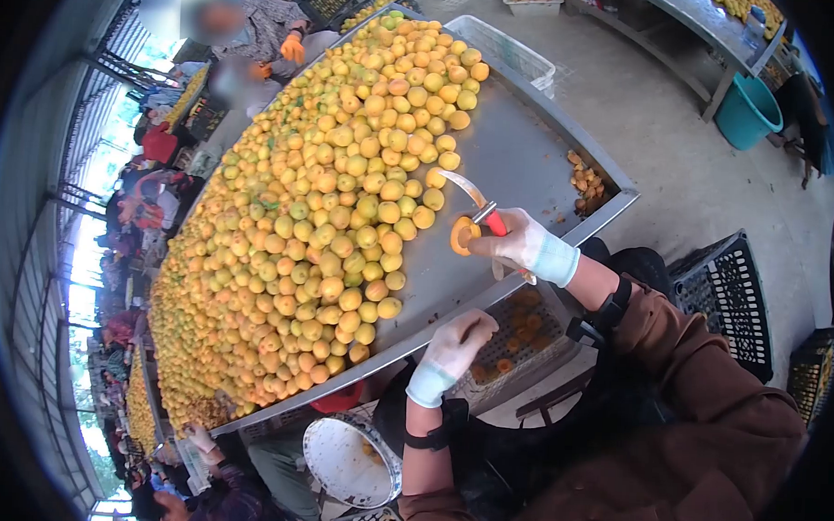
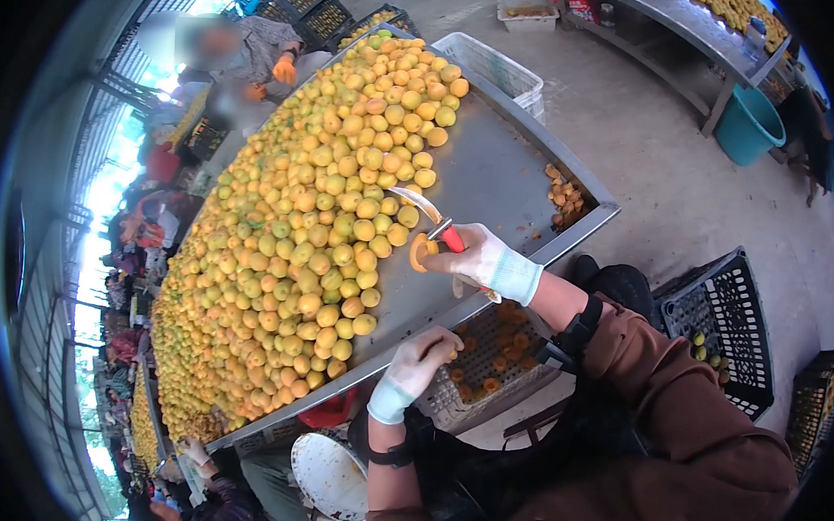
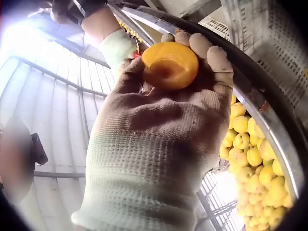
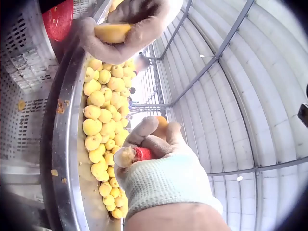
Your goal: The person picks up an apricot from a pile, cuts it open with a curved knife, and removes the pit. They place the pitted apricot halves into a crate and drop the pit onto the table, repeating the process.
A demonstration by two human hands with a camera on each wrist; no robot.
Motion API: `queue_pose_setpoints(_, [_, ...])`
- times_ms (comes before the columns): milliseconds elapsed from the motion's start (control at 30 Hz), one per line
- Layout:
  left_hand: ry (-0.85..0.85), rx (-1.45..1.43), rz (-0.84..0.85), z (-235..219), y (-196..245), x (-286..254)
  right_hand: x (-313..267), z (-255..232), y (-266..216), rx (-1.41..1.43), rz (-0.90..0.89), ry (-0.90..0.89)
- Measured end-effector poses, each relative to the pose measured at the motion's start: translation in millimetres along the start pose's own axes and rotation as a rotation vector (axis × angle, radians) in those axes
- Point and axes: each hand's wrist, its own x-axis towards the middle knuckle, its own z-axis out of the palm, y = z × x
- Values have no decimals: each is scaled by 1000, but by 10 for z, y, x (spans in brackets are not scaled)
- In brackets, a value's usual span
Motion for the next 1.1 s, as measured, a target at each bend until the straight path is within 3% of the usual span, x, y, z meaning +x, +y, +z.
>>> queue_pose_setpoints(100, [29,204,38,51,39,-150,-56,-2,-27,-49,30,30])
queue_pose_setpoints(167, [182,454,243,51,-56,-164,-34,-26,52,-25,0,17])
queue_pose_setpoints(233, [238,473,234,4,-95,-98,-36,-50,91,-1,-28,10])
queue_pose_setpoints(333, [447,-296,53,-86,-83,91,0,-74,134,-92,-10,-78])
queue_pose_setpoints(367, [445,-286,57,-81,-54,158,10,-75,168,-86,-19,-75])
queue_pose_setpoints(433, [368,-733,90,-38,88,323,-27,-62,91,-185,-120,-172])
queue_pose_setpoints(467, [409,-812,65,11,151,374,-64,-81,46,-207,-92,-208])
queue_pose_setpoints(633, [383,-845,108,-8,222,492,-102,-141,-95,-327,-97,-232])
queue_pose_setpoints(700, [406,-878,72,-44,280,465,-117,-139,-127,-369,-78,-158])
queue_pose_setpoints(733, [405,-877,67,-83,260,476,-15,-140,30,-365,-75,-156])
queue_pose_setpoints(800, [524,-877,119,-153,170,513,176,-113,350,-468,-576,181])
queue_pose_setpoints(833, [586,-877,145,-179,135,505,155,-136,397,-467,-569,180])
queue_pose_setpoints(900, [633,-805,148,-244,118,497,79,-193,347,-406,-366,177])
queue_pose_setpoints(933, [676,-773,144,-266,132,487,-26,-212,233,-539,-497,131])
queue_pose_setpoints(1100, [805,-638,199,-302,140,502,-73,-170,293,-617,-508,74])
